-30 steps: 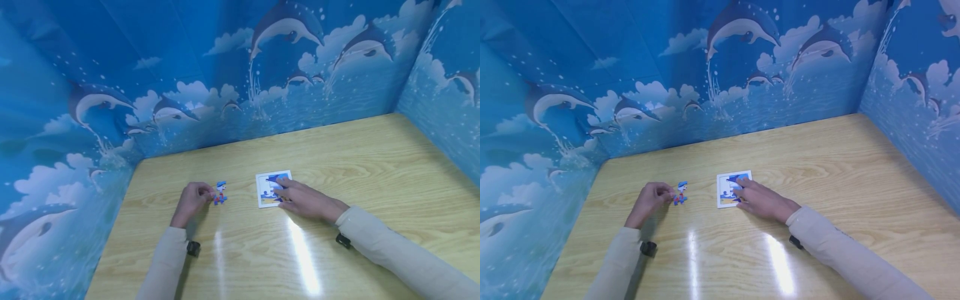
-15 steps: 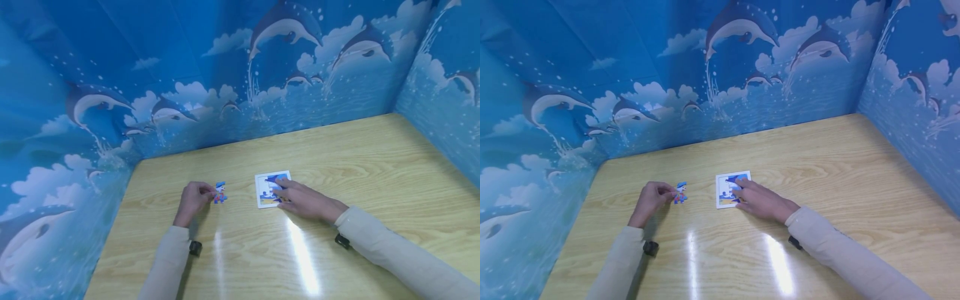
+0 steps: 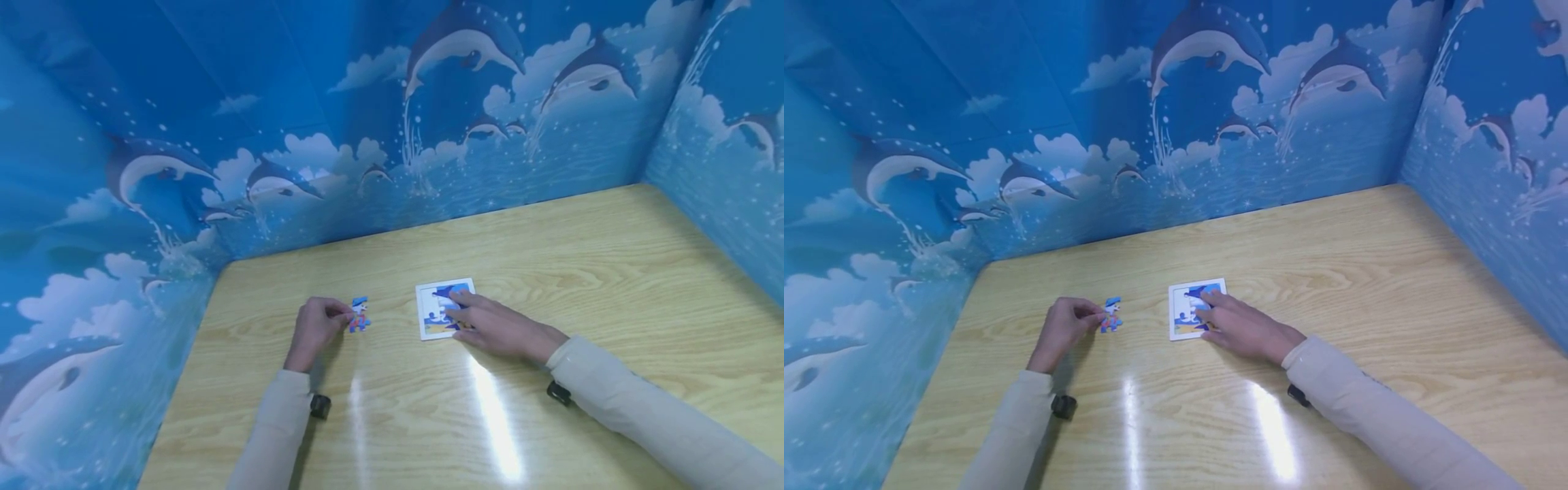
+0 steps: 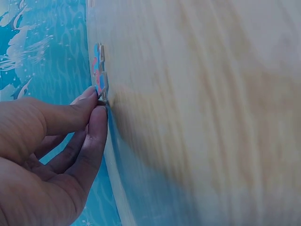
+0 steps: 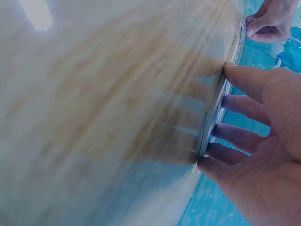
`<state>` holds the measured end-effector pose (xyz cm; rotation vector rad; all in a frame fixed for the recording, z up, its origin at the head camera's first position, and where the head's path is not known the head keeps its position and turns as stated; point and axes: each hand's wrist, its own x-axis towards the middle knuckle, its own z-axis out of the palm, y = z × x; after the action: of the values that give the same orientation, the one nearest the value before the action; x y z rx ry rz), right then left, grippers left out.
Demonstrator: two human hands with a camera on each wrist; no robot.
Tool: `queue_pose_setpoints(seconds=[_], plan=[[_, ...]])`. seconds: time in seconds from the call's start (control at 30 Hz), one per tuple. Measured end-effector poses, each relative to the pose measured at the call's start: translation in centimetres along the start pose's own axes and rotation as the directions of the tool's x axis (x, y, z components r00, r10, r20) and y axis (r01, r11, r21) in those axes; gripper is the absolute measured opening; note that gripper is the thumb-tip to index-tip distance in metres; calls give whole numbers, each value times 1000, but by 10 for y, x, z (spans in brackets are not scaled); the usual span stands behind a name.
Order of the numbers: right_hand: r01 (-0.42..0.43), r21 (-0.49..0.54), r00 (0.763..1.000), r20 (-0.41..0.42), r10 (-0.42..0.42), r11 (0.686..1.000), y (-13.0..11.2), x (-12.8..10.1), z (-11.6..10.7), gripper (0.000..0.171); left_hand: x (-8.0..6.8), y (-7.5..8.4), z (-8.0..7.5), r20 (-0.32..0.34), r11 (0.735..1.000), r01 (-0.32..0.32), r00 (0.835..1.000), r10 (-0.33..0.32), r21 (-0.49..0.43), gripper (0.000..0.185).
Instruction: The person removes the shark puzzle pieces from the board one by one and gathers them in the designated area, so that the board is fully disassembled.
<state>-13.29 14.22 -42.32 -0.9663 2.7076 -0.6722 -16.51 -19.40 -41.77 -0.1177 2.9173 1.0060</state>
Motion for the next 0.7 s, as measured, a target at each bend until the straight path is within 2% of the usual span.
queue_pose_setpoints(seconds=[0.17,0.3,0.5,0.7], plan=[[-2,-1,1000,4,2,1000,0,0,0,48,-1,-1,0,5,1000,7,1000,-7,-6,6],[-6,-3,1000,5,6,1000,0,0,0,48,-2,2,-1,-3,1000,-13,1000,13,-2,6],[-18,-2,1000,12,18,1000,0,0,0,47,-5,13,2,1,996,-88,996,88,-9,7],[-18,-16,1000,15,19,1000,-1,1,0,48,-10,28,12,26,993,-115,993,115,-8,7]])
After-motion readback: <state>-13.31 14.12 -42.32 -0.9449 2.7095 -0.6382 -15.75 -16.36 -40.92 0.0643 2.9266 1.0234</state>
